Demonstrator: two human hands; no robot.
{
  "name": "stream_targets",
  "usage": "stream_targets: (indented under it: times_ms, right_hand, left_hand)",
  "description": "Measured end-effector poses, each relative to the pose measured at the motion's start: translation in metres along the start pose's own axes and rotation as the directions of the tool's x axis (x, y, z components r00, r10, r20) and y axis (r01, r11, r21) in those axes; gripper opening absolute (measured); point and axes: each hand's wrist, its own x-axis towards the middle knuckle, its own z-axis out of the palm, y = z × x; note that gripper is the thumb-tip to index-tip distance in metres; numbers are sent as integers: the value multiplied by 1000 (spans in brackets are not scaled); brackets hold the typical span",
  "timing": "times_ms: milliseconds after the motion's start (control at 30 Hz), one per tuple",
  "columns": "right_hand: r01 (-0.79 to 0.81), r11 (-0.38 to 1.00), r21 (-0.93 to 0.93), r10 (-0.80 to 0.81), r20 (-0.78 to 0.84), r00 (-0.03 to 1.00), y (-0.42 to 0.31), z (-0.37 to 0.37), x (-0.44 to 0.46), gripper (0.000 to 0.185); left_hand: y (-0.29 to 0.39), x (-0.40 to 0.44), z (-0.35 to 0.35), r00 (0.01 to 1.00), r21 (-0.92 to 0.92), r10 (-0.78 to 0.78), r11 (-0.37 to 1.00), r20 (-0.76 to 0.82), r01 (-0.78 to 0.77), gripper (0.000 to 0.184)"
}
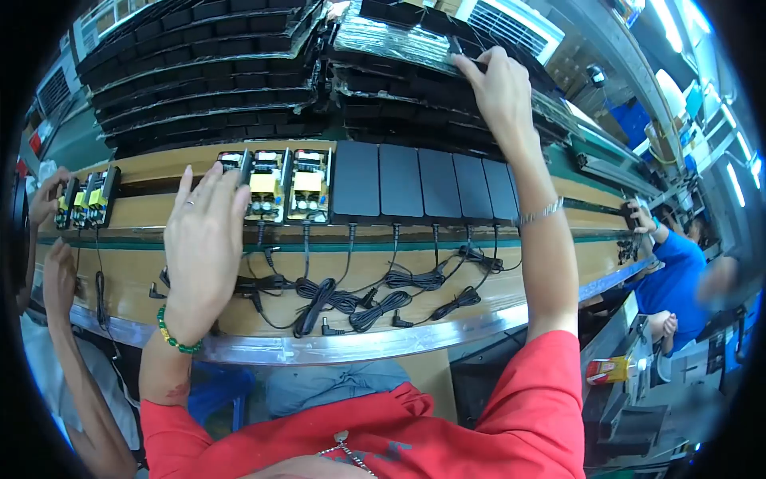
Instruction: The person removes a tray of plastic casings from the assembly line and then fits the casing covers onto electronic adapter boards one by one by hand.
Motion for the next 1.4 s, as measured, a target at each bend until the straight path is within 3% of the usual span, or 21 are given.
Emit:
stream_targets:
  times_ms: [67, 133, 300, 400, 467, 533, 600, 667, 700, 800, 833, 867, 933, 1000, 1100, 1167, 1267, 1367, 1400]
  right_hand:
    - [271, 963, 1, -258, -302, 918, -13, 1, -30, 46]
    - [448, 893, 44, -380, -460, 803, -24, 1, -55, 54]
    - [553, 779, 295, -413, -423, 807, -48, -15, -96, 62]
    - [564, 720, 405, -420, -392, 818, -54, -19, -101, 64]
    - [501, 616, 608, -345, -363, 865, -66, -20, -103, 61]
    - [669, 653, 353, -562, -367, 742, -78, -28, -100, 63]
    - [756, 641, 136, -754, -76, 653, -105, -48, -110, 64]
    - [807, 571, 149, -821, 119, 559, -122, -41, -118, 66]
    - [827, 537, 168, -839, 215, 501, -130, -38, -122, 67]
    - [661, 594, 459, -804, 336, 490, -135, -22, -122, 67]
    - [632, 600, 490, -795, 284, 535, -135, -14, -120, 72]
    - [688, 607, 398, -794, 261, 549, -135, -11, -117, 79]
    - [693, 666, 276, -746, 258, 614, -127, 6, -111, 85]
    - [638, 690, 341, -721, 401, 566, -124, 10, -95, 89]
    - [639, 708, 299, -695, 454, 558, -126, 8, -88, 93]
    - [653, 708, 267, -678, 514, 525, -134, 3, -85, 95]
    - [564, 747, 351, -652, 551, 521, -138, 7, -83, 93]
    - [767, 599, 228, -762, 456, 459, -128, 5, -67, 77]
    - [735, 634, 240, -757, 391, 524, -137, -5, -67, 72]
  left_hand:
    - [4, -3, -2, 1000, -11, 9, 1000, 1, -9, 28]
    - [5, -4, -2, 1000, -72, 2, 997, 12, -1, 33]
    - [7, -8, -6, 995, -123, -46, 991, 91, 57, 36]
    - [5, -8, -6, 994, -163, -59, 984, 97, 74, 36]
    - [4, -10, -3, 993, -167, -81, 982, 81, 93, 36]
    - [2, -11, -3, 995, -188, -79, 978, 67, 90, 35]
    - [-2, -11, 0, 994, -162, -83, 982, 75, 94, 35]
    - [-3, -10, 4, 997, -201, -66, 977, 33, 71, 34]
    - [-4, -10, 5, 998, -194, -66, 979, 23, 69, 35]
    - [-5, -11, 4, 998, -199, -54, 978, 24, 58, 35]
    - [-5, -11, 1, 996, -217, -68, 973, 66, 81, 35]
    - [-6, -11, 3, 994, -216, -78, 972, 76, 93, 35]
    - [-9, -10, 6, 998, -141, 2, 990, -56, -10, 30]
    - [-9, -11, -10, 989, -149, 78, 984, -125, -96, 34]
    - [-4, -7, -19, 998, -274, -38, 960, 50, 50, 39]
    - [-3, -9, -13, 999, -264, -41, 964, -23, 33, 38]
    - [-2, -8, -13, 998, -259, -46, 965, -34, 35, 36]
    - [-14, -3, -7, 1000, -249, 8, 968, -2, -8, 33]
    - [-15, -1, -7, 1000, -246, 27, 969, 8, -24, 32]
